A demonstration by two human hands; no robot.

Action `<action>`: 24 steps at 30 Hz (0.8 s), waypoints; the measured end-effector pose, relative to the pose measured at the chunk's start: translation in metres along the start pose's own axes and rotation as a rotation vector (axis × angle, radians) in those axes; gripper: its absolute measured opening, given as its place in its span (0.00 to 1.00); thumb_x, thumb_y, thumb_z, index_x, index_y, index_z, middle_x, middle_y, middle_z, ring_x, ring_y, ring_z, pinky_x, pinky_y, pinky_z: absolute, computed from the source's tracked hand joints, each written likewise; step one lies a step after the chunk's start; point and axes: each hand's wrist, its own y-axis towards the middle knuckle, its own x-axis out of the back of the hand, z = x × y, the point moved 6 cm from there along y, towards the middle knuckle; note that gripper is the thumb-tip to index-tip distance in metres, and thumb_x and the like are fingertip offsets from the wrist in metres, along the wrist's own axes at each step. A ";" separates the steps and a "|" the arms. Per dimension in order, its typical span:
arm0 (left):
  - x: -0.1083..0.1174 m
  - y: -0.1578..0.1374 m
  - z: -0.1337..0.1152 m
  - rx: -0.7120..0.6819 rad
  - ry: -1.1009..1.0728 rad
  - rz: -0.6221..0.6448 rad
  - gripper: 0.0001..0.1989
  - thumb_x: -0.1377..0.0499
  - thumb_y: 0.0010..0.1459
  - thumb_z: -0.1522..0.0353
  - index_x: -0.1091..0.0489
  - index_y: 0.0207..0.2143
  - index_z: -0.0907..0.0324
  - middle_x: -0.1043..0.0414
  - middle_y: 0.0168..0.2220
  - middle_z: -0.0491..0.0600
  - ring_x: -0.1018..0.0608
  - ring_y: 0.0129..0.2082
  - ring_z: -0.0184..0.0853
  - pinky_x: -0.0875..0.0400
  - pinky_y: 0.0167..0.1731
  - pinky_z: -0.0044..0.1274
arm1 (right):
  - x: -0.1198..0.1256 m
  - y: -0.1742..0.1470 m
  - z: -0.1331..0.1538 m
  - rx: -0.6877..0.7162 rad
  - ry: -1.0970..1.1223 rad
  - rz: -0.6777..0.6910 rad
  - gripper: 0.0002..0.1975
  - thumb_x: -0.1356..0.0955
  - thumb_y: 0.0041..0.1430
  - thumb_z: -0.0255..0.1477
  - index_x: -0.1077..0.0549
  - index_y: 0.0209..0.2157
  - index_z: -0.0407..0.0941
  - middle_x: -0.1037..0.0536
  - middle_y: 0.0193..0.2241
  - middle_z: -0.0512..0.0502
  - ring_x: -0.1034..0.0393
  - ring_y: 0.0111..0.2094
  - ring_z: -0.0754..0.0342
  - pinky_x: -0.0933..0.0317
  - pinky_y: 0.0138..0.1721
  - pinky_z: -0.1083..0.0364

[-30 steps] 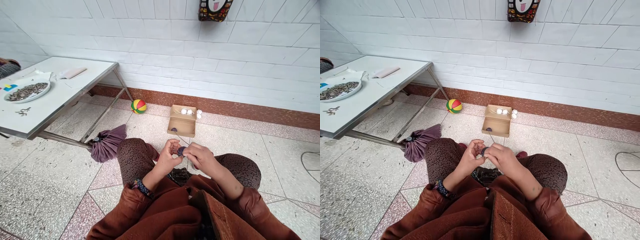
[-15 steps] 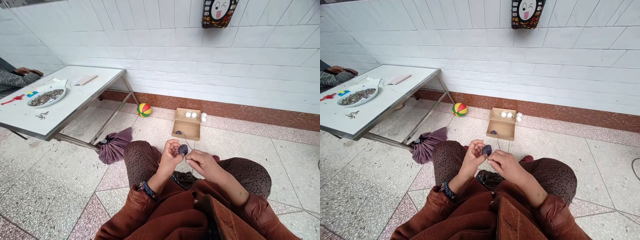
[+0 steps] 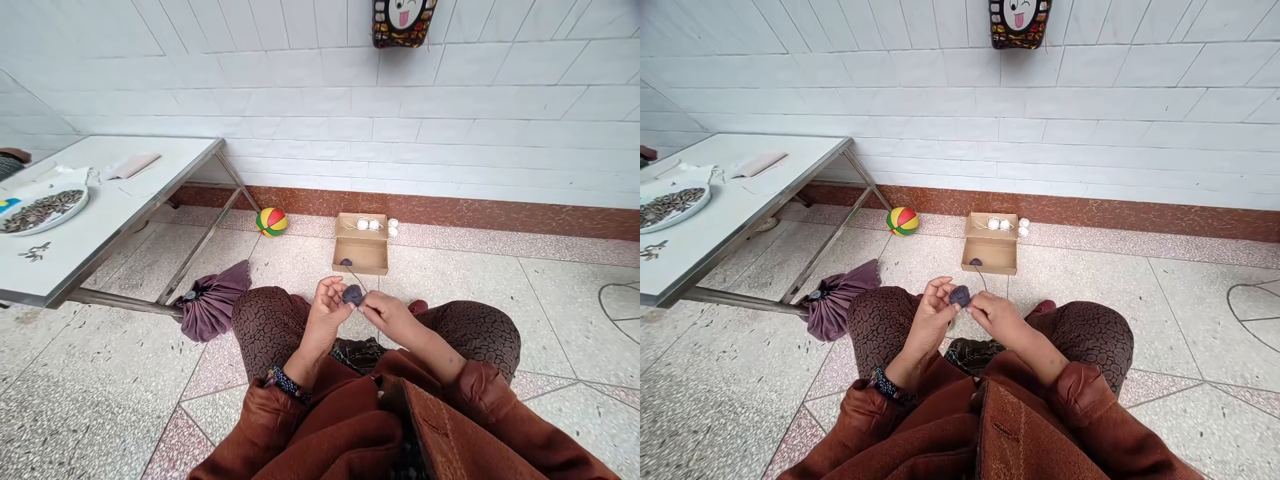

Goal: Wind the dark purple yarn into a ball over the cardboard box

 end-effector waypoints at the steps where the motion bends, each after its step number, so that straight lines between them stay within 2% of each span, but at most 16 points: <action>1: 0.002 0.001 0.001 0.000 0.032 -0.019 0.27 0.33 0.48 0.74 0.37 0.50 0.54 0.31 0.39 0.44 0.27 0.40 0.29 0.35 0.45 0.24 | -0.002 -0.003 0.006 0.023 0.008 0.025 0.10 0.37 0.71 0.30 0.28 0.33 0.45 0.26 0.30 0.48 0.30 0.32 0.53 0.37 0.35 0.56; 5: 0.002 0.003 0.001 -0.030 0.236 -0.009 0.28 0.34 0.47 0.76 0.39 0.50 0.55 0.31 0.38 0.44 0.27 0.38 0.30 0.34 0.44 0.25 | 0.016 0.002 0.025 0.075 0.077 0.022 0.10 0.37 0.72 0.31 0.27 0.36 0.46 0.25 0.31 0.48 0.29 0.33 0.54 0.36 0.37 0.56; 8: -0.009 0.000 -0.003 -0.043 0.341 0.106 0.28 0.36 0.47 0.78 0.38 0.50 0.55 0.31 0.38 0.44 0.26 0.39 0.31 0.33 0.45 0.26 | 0.032 0.014 0.024 0.080 0.051 -0.017 0.10 0.36 0.72 0.33 0.26 0.36 0.47 0.24 0.32 0.47 0.29 0.35 0.53 0.36 0.38 0.55; 10: -0.017 -0.004 -0.003 -0.022 0.308 0.211 0.29 0.36 0.47 0.78 0.37 0.51 0.55 0.31 0.39 0.45 0.26 0.40 0.31 0.33 0.45 0.26 | 0.034 0.018 0.014 0.051 0.026 -0.052 0.11 0.37 0.72 0.32 0.26 0.36 0.47 0.24 0.32 0.47 0.29 0.35 0.52 0.36 0.38 0.55; 12: -0.020 -0.006 -0.003 0.011 0.202 0.265 0.29 0.35 0.48 0.77 0.37 0.52 0.55 0.31 0.39 0.45 0.27 0.41 0.31 0.34 0.45 0.25 | 0.031 0.017 0.000 -0.014 0.020 -0.109 0.10 0.37 0.72 0.31 0.26 0.35 0.47 0.25 0.31 0.47 0.29 0.34 0.52 0.37 0.37 0.55; 14: -0.017 -0.006 -0.002 0.030 0.094 0.224 0.29 0.34 0.49 0.75 0.37 0.52 0.54 0.31 0.40 0.45 0.27 0.40 0.30 0.34 0.44 0.24 | 0.023 0.011 -0.009 -0.063 0.025 -0.142 0.10 0.37 0.71 0.30 0.27 0.35 0.47 0.25 0.31 0.47 0.29 0.34 0.52 0.36 0.36 0.55; 17: -0.005 -0.001 0.001 0.029 0.038 0.084 0.26 0.33 0.50 0.72 0.37 0.50 0.54 0.30 0.39 0.44 0.27 0.38 0.29 0.34 0.42 0.23 | 0.008 0.000 -0.008 -0.050 0.032 -0.061 0.09 0.37 0.71 0.29 0.28 0.35 0.46 0.24 0.32 0.47 0.29 0.34 0.53 0.36 0.36 0.55; 20: 0.005 0.003 0.004 0.034 0.104 -0.017 0.25 0.33 0.49 0.72 0.38 0.49 0.55 0.31 0.39 0.44 0.26 0.37 0.29 0.33 0.42 0.23 | 0.004 -0.007 0.006 0.005 0.050 0.041 0.09 0.36 0.71 0.30 0.27 0.35 0.46 0.25 0.30 0.48 0.29 0.33 0.53 0.36 0.36 0.56; 24: 0.006 0.005 0.007 0.016 0.319 -0.027 0.27 0.35 0.47 0.74 0.40 0.49 0.55 0.33 0.40 0.44 0.25 0.33 0.27 0.33 0.36 0.22 | 0.022 -0.002 0.026 0.073 0.111 0.036 0.09 0.35 0.70 0.31 0.26 0.35 0.46 0.26 0.28 0.49 0.31 0.31 0.55 0.38 0.34 0.57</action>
